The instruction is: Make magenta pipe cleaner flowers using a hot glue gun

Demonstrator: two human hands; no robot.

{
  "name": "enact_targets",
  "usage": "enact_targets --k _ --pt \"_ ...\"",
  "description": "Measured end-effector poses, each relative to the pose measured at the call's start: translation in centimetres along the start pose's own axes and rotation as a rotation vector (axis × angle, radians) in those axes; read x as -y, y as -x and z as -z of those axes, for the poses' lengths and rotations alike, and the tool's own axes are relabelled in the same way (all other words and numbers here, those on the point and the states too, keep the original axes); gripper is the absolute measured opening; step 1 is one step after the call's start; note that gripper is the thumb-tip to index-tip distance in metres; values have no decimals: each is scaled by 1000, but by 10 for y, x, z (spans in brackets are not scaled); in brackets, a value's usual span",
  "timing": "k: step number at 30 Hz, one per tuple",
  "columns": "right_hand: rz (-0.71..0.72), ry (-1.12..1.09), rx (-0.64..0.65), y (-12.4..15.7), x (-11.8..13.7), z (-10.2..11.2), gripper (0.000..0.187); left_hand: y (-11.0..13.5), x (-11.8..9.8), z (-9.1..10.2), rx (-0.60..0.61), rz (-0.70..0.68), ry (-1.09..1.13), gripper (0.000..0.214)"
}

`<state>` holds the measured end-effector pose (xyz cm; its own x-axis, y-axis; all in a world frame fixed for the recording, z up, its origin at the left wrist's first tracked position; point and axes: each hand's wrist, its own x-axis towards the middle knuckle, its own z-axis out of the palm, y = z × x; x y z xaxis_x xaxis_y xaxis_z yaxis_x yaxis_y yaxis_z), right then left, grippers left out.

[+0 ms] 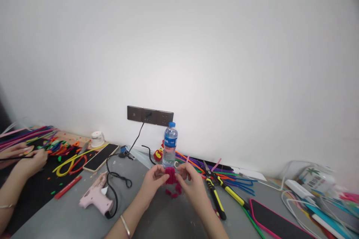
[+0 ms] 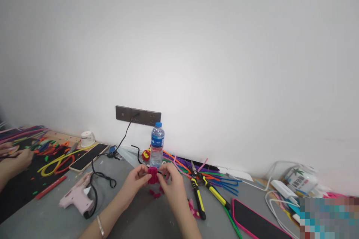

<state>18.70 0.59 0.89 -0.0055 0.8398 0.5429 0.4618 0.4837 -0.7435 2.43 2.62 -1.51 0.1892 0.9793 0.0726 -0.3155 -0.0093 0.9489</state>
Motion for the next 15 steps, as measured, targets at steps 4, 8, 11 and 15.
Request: enact_targets --k 4,8,11,15 --pt "102 -1 82 -2 6 8 16 1 0 -1 -22 30 58 33" --pt "106 -7 146 -2 3 10 20 3 -3 -2 -37 52 86 34" --pt "103 -8 161 -2 0 10 23 4 -6 -3 -42 55 79 34" --pt "92 7 165 -2 0 11 21 4 -6 -3 -32 64 56 35"
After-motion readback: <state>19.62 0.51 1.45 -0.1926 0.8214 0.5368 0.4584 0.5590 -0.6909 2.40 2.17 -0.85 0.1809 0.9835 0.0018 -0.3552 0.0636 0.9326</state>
